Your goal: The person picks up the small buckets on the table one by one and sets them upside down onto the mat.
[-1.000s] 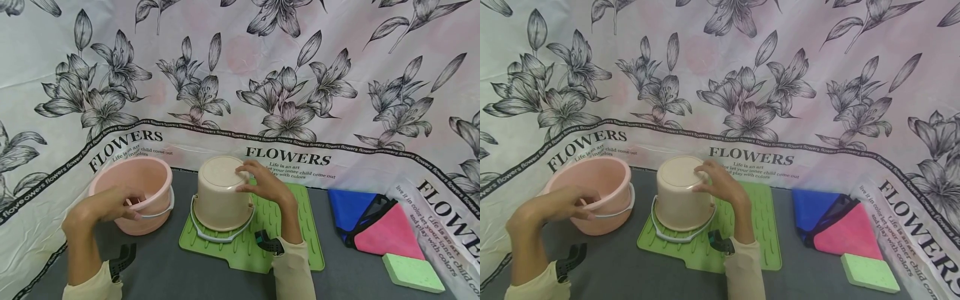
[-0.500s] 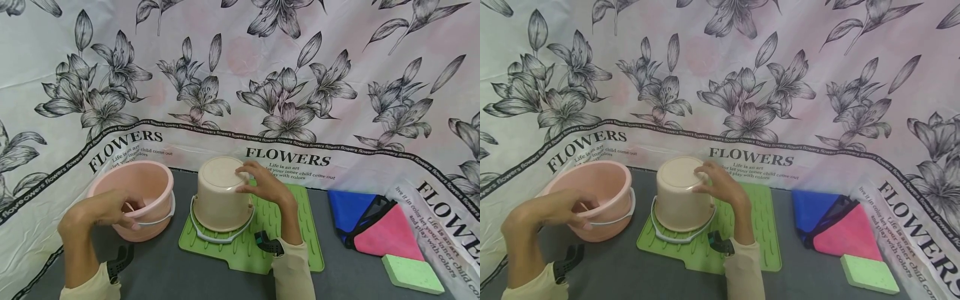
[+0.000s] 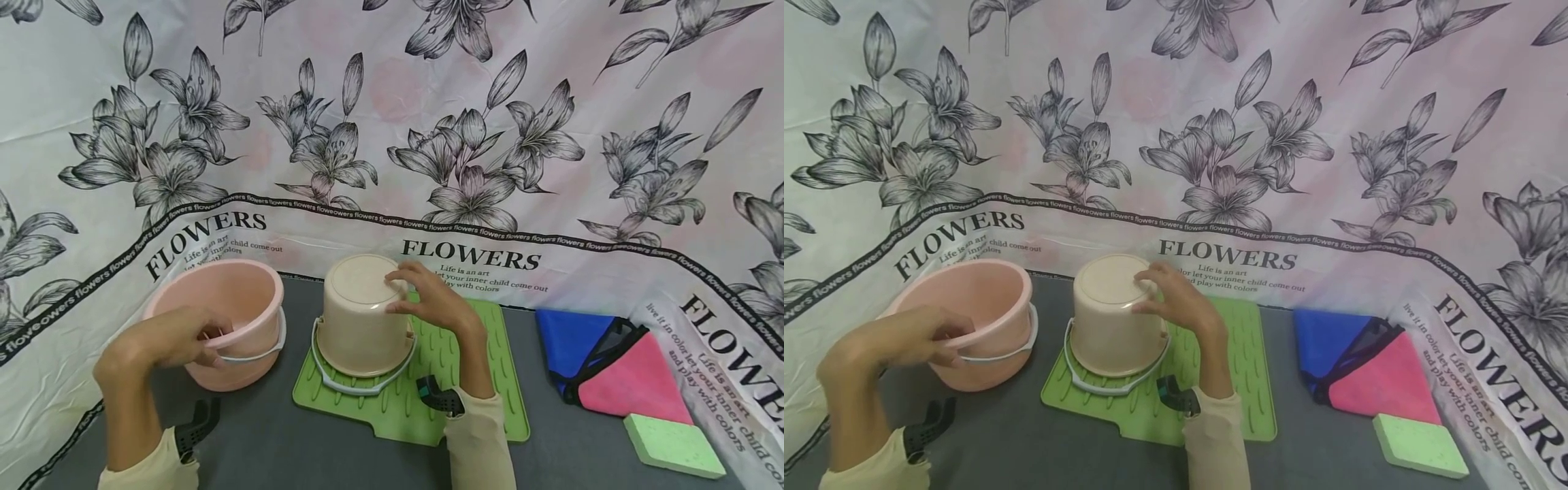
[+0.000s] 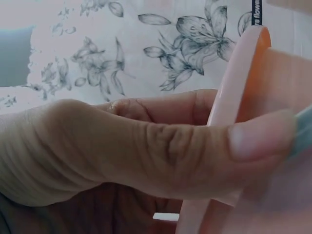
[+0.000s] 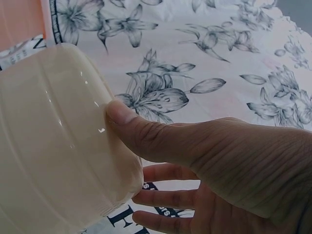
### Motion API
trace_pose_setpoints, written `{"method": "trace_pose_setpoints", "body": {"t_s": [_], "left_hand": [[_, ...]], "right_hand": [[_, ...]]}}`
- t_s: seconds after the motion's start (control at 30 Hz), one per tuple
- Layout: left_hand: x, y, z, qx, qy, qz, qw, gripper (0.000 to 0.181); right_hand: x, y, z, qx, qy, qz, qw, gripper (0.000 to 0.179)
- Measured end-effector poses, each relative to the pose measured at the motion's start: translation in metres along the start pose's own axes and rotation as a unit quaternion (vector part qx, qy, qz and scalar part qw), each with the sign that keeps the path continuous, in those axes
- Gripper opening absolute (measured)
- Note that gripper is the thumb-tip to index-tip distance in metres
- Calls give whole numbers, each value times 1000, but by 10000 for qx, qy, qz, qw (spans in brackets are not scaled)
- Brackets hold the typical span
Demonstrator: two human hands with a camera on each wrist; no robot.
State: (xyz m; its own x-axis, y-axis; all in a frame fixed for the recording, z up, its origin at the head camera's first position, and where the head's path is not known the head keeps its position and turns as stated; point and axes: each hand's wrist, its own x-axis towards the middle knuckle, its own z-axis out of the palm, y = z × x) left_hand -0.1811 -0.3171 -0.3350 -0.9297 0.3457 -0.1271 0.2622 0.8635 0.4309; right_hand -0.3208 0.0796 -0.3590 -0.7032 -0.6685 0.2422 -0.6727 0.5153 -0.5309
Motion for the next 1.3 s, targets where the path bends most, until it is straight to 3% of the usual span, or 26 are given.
{"method": "trace_pose_setpoints", "body": {"t_s": [0.13, 0.37, 0.47, 0.53, 0.63, 0.83, 0.9, 1.03, 1.13, 1.3], "left_hand": [[-4, 4, -3, 414, 466, -28, 9981, 11], [-3, 10, -7, 941, 1420, 96, 9853, 12], [-3, 14, -8, 920, 1678, 291, 9811, 18], [-4, 18, -7, 996, 1974, 563, 9736, 16], [-6, 28, -7, 1214, 2529, 947, 9552, 18], [-9, 58, -8, 1609, 3558, 1527, 9078, 31], [-9, 71, -6, 1706, 3844, 1793, 8894, 32], [-4, 97, 0, 1749, 4263, 2167, 8607, 38], [-2, 112, 5, 1735, 4477, 2183, 8496, 44], [-1, 130, 12, 1841, 4601, 2307, 8374, 50]], "right_hand": [[-1, 0, 0, 6, -25, 20, 10000, 59], [-1, -1, -1, -12, 19, -26, 10000, 60], [-1, -1, 0, 19, -12, 17, 10000, 60], [-2, -1, -1, -14, -10, 9, 10000, 60], [-4, -6, -3, -126, 18, -8, 9999, 59], [-10, -29, -8, -361, 153, -136, 9991, 58], [-13, -39, -11, -374, 261, -265, 9986, 58], [-22, -63, -16, -335, 589, -803, 9945, 59], [-29, -79, -18, -312, 843, -1361, 9866, 59], [-36, -99, -18, -402, 1270, -2154, 9674, 60]]}}
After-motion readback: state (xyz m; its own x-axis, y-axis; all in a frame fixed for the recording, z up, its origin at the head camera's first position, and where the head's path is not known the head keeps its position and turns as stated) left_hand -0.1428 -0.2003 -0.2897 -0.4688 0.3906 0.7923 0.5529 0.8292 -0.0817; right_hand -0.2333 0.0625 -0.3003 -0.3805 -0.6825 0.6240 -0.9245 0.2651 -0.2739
